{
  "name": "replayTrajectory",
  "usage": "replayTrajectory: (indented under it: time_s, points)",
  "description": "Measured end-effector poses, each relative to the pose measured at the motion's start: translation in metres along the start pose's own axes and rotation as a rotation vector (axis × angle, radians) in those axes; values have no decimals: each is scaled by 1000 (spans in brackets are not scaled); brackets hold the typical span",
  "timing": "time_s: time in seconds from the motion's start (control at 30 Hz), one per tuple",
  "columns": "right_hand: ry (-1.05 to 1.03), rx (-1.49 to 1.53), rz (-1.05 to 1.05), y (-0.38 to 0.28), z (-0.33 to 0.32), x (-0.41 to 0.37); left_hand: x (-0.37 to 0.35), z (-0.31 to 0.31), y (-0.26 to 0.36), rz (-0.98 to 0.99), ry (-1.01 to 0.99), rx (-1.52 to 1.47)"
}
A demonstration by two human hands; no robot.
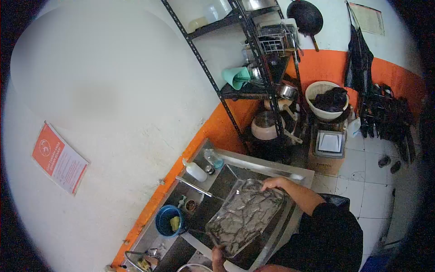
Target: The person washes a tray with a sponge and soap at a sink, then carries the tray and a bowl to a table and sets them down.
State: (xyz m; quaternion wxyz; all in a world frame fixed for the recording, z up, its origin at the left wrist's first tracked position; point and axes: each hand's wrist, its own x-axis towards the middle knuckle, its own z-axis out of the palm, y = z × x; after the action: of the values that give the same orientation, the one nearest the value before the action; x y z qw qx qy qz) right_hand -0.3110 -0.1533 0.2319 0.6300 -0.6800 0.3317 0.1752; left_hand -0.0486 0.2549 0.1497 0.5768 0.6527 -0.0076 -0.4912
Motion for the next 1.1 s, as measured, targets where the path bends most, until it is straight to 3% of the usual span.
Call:
replayTrajectory:
  time_s: [0.03, 0.1, 0.13, 0.17, 0.2, 0.3, 0.33, 0.4, 0.47, 0.5, 0.53, 0.57, 0.6, 0.63, 0.7, 0.77, 0.83, 0.87, 0.93, 0.97, 1.0, 1.03, 1.1]
  points:
    - [5, -23, -67, 8, -10, -8, 13, 8, 3, 139, 38, 484]
    - [20, -44, -131, 0, -15, -33, 54, 18, -12, 967, 241, 1617]
    - [148, -29, -98, -24, -1, -71, 41, 45, -21, 975, 237, 1613]
    - [276, -15, -65, -38, 6, -93, 12, 82, 13, 830, 324, 1691]
    - [199, -16, 91, -25, 1, -70, -19, 137, 55, 681, 411, 1760]
    - [266, -45, 72, -5, 6, -69, 64, 150, 27, 672, 454, 1692]
    - [273, -45, 71, -1, 12, -66, 106, 150, 20, 528, 209, 1390]
    - [283, 142, -135, 11, 36, -55, 79, 210, 38, 279, 303, 1239]
    - [289, 189, -352, 21, 55, -52, 104, 248, 2, 410, 432, 1151]
    - [282, 187, -341, 25, 62, -49, 126, 253, 0, 527, 191, 1269]
    - [444, 101, -412, 25, 71, -44, 125, 258, 4, 638, -59, 1369]
    - [599, 12, -481, 24, 80, -38, 117, 260, -4, 618, -59, 1363]
    - [465, 300, -372, -11, 85, -76, 77, 277, 10, 737, -114, 1115]
    - [440, 296, -353, -10, 82, -79, 49, 292, 27, 838, -154, 861]
    - [701, 249, -429, 0, 89, -81, 42, 277, 44, 1019, -298, 884]
    - [704, 184, -476, -21, 86, -122, 62, 241, 38, 974, -189, 952]
    - [668, 259, -465, -25, 94, -126, 60, 223, 42, 796, 81, 1207]
    - [710, 350, -482, -25, 98, -123, 60, 218, 46, 760, 117, 1197]
    - [682, 334, -531, -9, 98, -106, 64, 216, 55, 507, 297, 1149]
    - [696, 336, -586, -2, 97, -97, 64, 213, 61, 495, 317, 1137]
    - [673, 598, -594, -29, 111, -118, 64, 213, 67, 480, 333, 1095]
    - [660, 593, -595, -29, 110, -115, 59, 212, 78, 465, 346, 1056]
    - [683, 516, -843, -31, 108, -111, 52, 206, 85, 457, 332, 1068]
